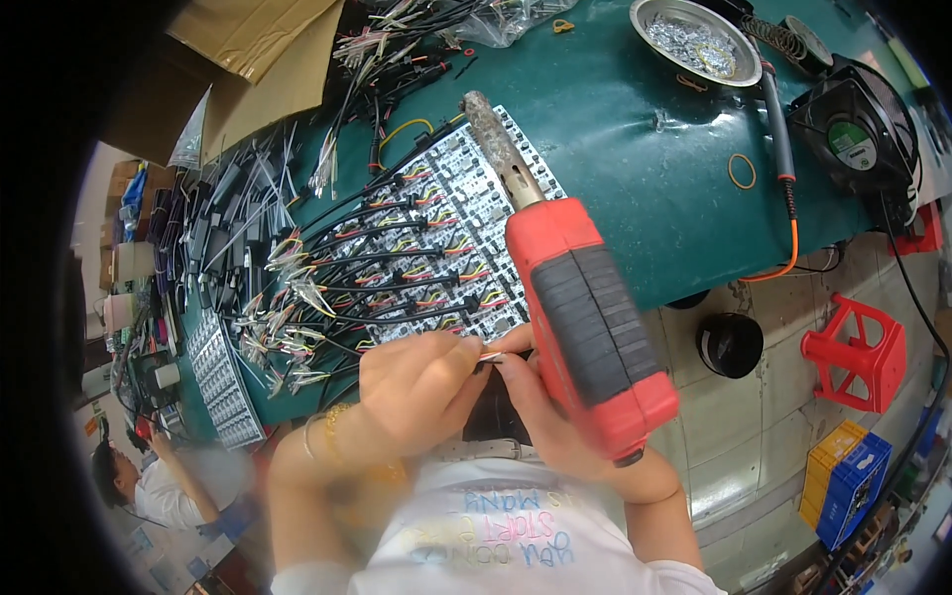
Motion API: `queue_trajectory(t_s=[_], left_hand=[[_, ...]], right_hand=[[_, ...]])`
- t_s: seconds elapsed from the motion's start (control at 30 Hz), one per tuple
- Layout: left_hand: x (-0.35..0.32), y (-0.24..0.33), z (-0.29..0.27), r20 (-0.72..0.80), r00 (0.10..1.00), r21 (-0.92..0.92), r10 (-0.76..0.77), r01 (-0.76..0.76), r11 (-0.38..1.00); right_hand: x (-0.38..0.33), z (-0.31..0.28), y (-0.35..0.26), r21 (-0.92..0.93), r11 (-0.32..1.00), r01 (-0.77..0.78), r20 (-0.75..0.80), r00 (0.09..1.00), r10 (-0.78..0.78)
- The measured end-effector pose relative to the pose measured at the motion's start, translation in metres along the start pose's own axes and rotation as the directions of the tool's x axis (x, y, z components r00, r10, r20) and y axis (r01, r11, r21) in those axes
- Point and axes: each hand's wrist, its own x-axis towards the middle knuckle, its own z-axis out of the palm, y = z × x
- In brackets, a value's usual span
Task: The person positions wires onto a circuit board panel and solders them using a soldering gun.
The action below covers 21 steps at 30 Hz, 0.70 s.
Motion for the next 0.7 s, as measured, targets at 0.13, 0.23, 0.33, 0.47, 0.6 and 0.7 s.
queue_trajectory(t_s=[0.13,0.23,0.33,0.47,0.6,0.7], left_hand=[[0.001,-0.002,-0.001,0.002,0.992,0.096,0.124,-0.124,0.988],[0.002,-0.003,0.0,-0.022,0.984,0.116,0.175,-0.171,0.978],[-0.002,-0.005,0.003,-0.043,0.986,0.084,0.162,-0.158,0.984],[-0.002,-0.005,0.004,-0.046,0.989,0.051,0.138,-0.135,0.989],[-0.001,-0.005,0.002,-0.039,0.99,0.057,0.135,-0.133,0.989],[-0.002,-0.005,0.0,0.0,0.989,0.084,0.145,-0.144,0.986]], right_hand=[[-0.001,0.0,0.0,0.007,1.0,-0.014,-0.021,1.0,0.014],[-0.002,-0.002,-0.01,0.057,0.993,-0.106,-0.018,0.994,0.107],[-0.001,-0.001,-0.017,0.129,0.973,-0.191,-0.012,0.981,0.194],[0.0,0.0,-0.017,0.16,0.969,-0.191,-0.023,0.98,0.197],[-0.001,0.0,-0.014,0.121,0.979,-0.164,-0.02,0.986,0.167],[-0.001,-0.002,-0.009,0.007,0.994,-0.11,0.027,0.994,0.11]])
